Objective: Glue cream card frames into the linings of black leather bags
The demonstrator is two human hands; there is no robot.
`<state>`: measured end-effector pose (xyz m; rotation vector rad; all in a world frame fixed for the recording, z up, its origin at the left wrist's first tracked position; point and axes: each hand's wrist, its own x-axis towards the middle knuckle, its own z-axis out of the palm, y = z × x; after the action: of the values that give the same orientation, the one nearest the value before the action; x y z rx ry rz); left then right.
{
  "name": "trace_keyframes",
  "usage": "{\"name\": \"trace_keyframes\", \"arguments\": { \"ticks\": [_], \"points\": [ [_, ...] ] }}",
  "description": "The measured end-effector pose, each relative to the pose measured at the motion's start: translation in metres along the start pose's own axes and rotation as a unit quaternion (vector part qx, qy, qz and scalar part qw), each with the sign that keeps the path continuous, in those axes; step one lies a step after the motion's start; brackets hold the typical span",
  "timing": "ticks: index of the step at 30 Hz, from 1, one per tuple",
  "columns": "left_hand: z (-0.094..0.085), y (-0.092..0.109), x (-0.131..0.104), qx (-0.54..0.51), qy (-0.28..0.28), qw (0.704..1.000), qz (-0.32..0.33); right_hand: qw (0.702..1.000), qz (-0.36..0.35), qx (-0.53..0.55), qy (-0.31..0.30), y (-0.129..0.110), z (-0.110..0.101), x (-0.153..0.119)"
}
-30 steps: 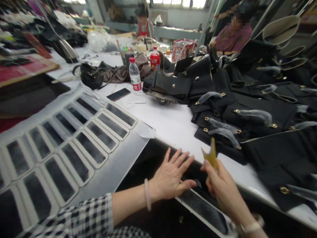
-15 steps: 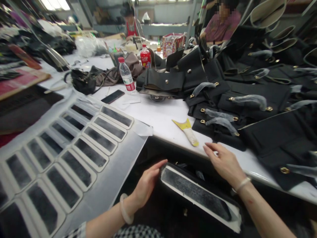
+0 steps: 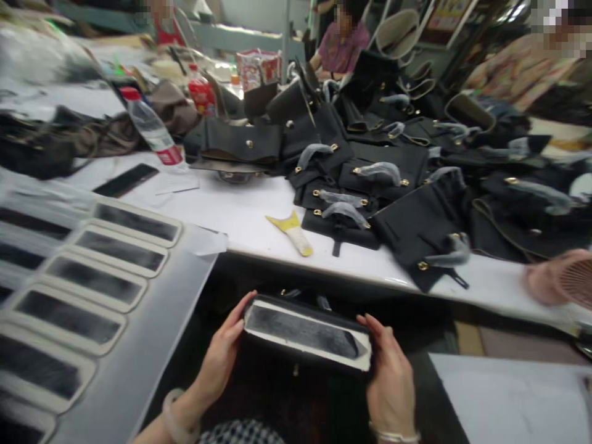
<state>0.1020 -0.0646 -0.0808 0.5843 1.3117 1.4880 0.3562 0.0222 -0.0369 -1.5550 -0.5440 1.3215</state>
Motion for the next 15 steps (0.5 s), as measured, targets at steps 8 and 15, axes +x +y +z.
{"name": "trace_keyframes", "arguments": {
  "ticks": [8, 15],
  "points": [
    [0.002, -0.012, 0.000, 0.103, 0.024, 0.992, 0.070, 0.997, -0.046, 0.057, -0.005, 0.024, -0.006, -0.015],
    [0.006, -0.014, 0.000, 0.104, 0.048, 0.992, 0.051, 0.995, -0.084, -0.049, -0.007, 0.036, -0.007, -0.013]
  ]
}}
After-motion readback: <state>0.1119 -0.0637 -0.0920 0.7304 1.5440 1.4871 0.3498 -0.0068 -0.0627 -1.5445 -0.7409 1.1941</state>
